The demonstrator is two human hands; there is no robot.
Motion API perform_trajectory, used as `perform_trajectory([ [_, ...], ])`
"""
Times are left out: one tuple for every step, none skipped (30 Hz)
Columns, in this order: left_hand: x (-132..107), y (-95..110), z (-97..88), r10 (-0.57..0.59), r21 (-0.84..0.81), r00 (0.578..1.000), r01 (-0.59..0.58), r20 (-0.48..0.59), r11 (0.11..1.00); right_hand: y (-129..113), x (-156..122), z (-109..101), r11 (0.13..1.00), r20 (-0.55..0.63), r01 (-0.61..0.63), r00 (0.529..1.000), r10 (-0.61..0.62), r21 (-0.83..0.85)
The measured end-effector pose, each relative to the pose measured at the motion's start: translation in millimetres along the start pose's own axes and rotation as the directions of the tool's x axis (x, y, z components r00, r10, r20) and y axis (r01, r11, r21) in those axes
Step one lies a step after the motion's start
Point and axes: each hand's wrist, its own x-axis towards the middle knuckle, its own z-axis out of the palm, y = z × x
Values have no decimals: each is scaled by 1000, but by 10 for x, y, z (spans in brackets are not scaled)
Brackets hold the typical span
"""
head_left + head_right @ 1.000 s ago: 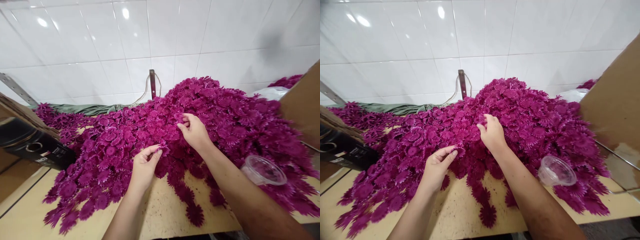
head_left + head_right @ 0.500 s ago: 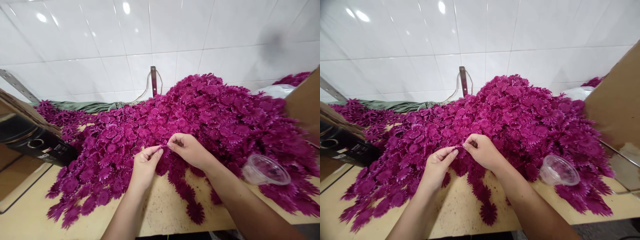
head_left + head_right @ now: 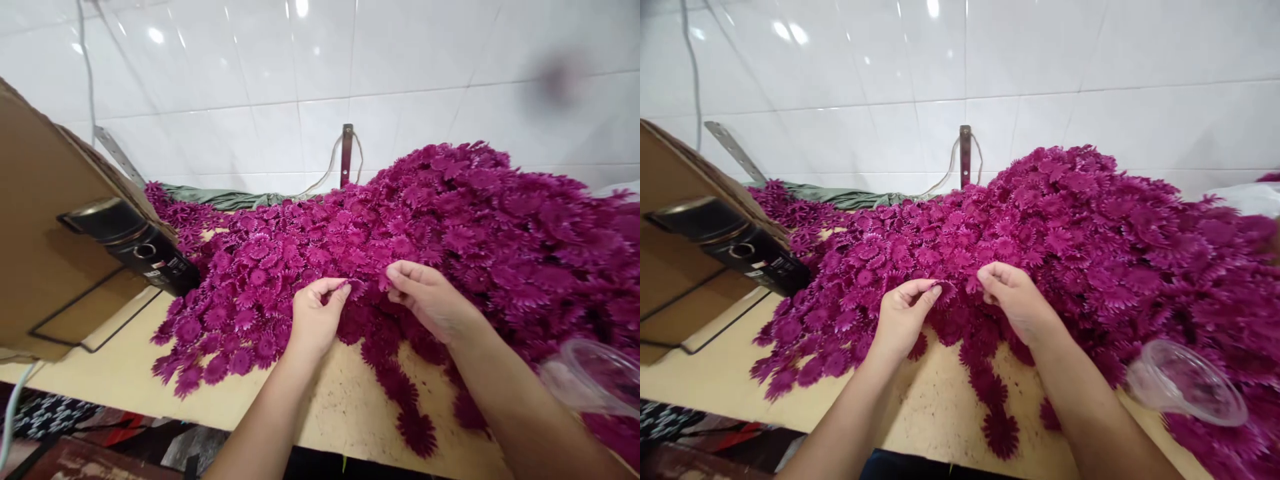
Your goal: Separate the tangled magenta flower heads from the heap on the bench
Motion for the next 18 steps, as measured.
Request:
perform_trajectory([
  [18, 3, -8, -32, -8, 999, 32, -5, 999, 4, 22, -32, 1000, -44, 18, 999, -19, -18],
  [32, 5, -9, -60, -16, 998, 60, 11, 998, 6, 49, -63, 998, -91, 45, 995, -50, -46],
  [40, 4, -2, -83, -19, 995, 84, 45, 996, 7, 77, -90, 993, -140, 84, 986, -95, -84],
  [43, 1, 13, -100, -15, 991, 102, 86, 995, 4, 104, -110, 982, -189, 133, 969, -157, -132],
  [42, -6, 34, -109, -2, 987, 110, 119, 994, -1, 126, -121, 962, -236, 188, 943, -233, -199],
  [39, -15, 60, -108, 16, 984, 107, 144, 994, -9, 138, -121, 928, -276, 241, 906, -320, -285],
  [35, -27, 86, -93, 38, 983, 88, 159, 995, -18, 139, -111, 881, -297, 282, 865, -405, -379],
  [32, -42, 111, -68, 65, 984, 57, 166, 996, -24, 128, -90, 831, -291, 310, 832, -473, -462],
  [32, -59, 132, -40, 92, 984, 24, 171, 995, -26, 106, -61, 790, -257, 327, 822, -508, -518],
  [35, -76, 148, -16, 116, 984, -5, 178, 993, -21, 76, -25, 772, -200, 336, 840, -505, -540],
  [40, -94, 159, -4, 131, 983, -20, 186, 991, -8, 44, 13, 778, -125, 337, 877, -465, -530],
  [47, -112, 166, -4, 134, 981, -22, 191, 991, 13, 13, 53, 803, -48, 327, 914, -402, -498],
  [55, -128, 168, -15, 128, 981, -10, 194, 992, 41, -12, 89, 834, 22, 307, 942, -334, -458],
  [61, -142, 167, -36, 113, 980, 14, 198, 994, 71, -29, 122, 863, 72, 282, 958, -278, -418],
  [66, -153, 164, -59, 91, 977, 41, 206, 995, 100, -39, 149, 885, 103, 262, 965, -241, -384],
  [69, -161, 160, -83, 65, 972, 71, 219, 995, 126, -44, 171, 900, 121, 249, 968, -220, -357],
  [68, -164, 156, -102, 39, 967, 96, 234, 995, 145, -45, 187, 908, 134, 243, 969, -209, -341],
  [64, -162, 152, -111, 14, 962, 111, 248, 994, 155, -45, 200, 909, 142, 243, 968, -206, -340],
])
